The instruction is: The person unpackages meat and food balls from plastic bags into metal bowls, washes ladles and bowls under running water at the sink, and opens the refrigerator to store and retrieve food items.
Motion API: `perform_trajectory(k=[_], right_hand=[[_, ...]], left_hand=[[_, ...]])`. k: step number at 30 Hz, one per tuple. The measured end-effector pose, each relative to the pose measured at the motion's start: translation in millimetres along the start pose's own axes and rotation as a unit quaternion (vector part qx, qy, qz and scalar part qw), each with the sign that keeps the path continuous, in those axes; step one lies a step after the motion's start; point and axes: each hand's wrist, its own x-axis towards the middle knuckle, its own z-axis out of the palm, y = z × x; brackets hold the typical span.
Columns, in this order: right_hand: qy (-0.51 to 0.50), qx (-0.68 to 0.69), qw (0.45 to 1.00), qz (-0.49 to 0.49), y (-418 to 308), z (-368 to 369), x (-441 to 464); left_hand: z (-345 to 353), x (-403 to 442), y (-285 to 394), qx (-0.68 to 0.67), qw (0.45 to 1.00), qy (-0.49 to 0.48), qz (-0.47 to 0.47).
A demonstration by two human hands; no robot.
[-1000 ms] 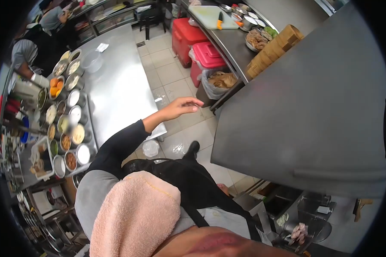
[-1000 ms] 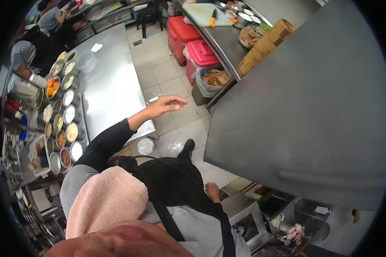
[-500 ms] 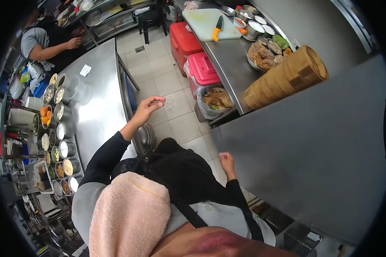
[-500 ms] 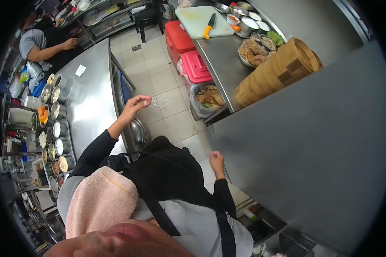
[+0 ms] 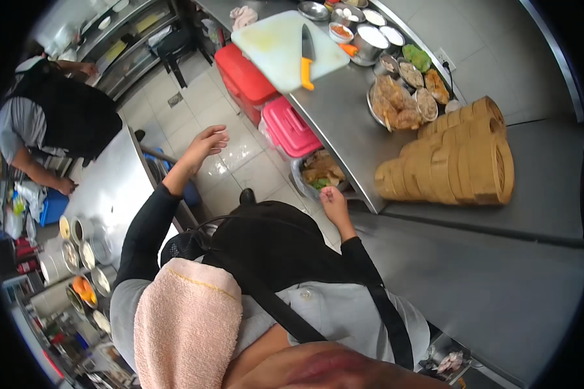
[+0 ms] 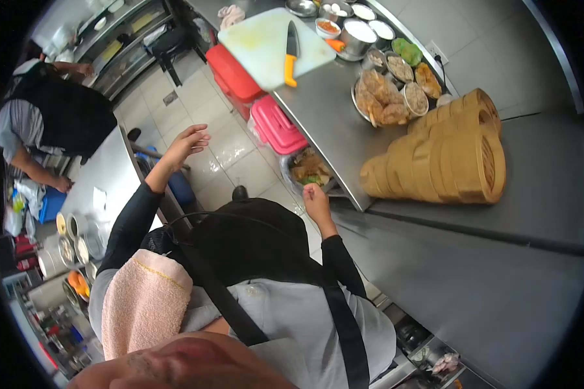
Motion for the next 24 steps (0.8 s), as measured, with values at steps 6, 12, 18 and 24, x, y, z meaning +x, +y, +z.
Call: perform_trajectory(k=[6, 12, 18, 24], right_hand=[[0.109, 0.036, 0.993, 0.005, -82.1, 2.0, 79.9], [0.153, 0.034, 0.988, 0.01, -123.0, 8.2, 176.0], [0.202, 0.034, 0.979, 0.006, -136.6, 8.0, 246.4], [0.245, -0.02, 0.968, 0.057, -164.0, 22.8, 295.5]], left_hand=[[-12.0, 141.1, 110.2, 0.189, 0.97, -0.012, 0.153], [-25.2, 266.8, 149.6, 0.263, 0.951, -0.028, 0.158], [-56.2, 403.3, 196.5, 0.302, 0.922, -0.022, 0.242], [-144.6, 590.1, 162.3, 0.607, 0.724, 0.139, 0.297]])
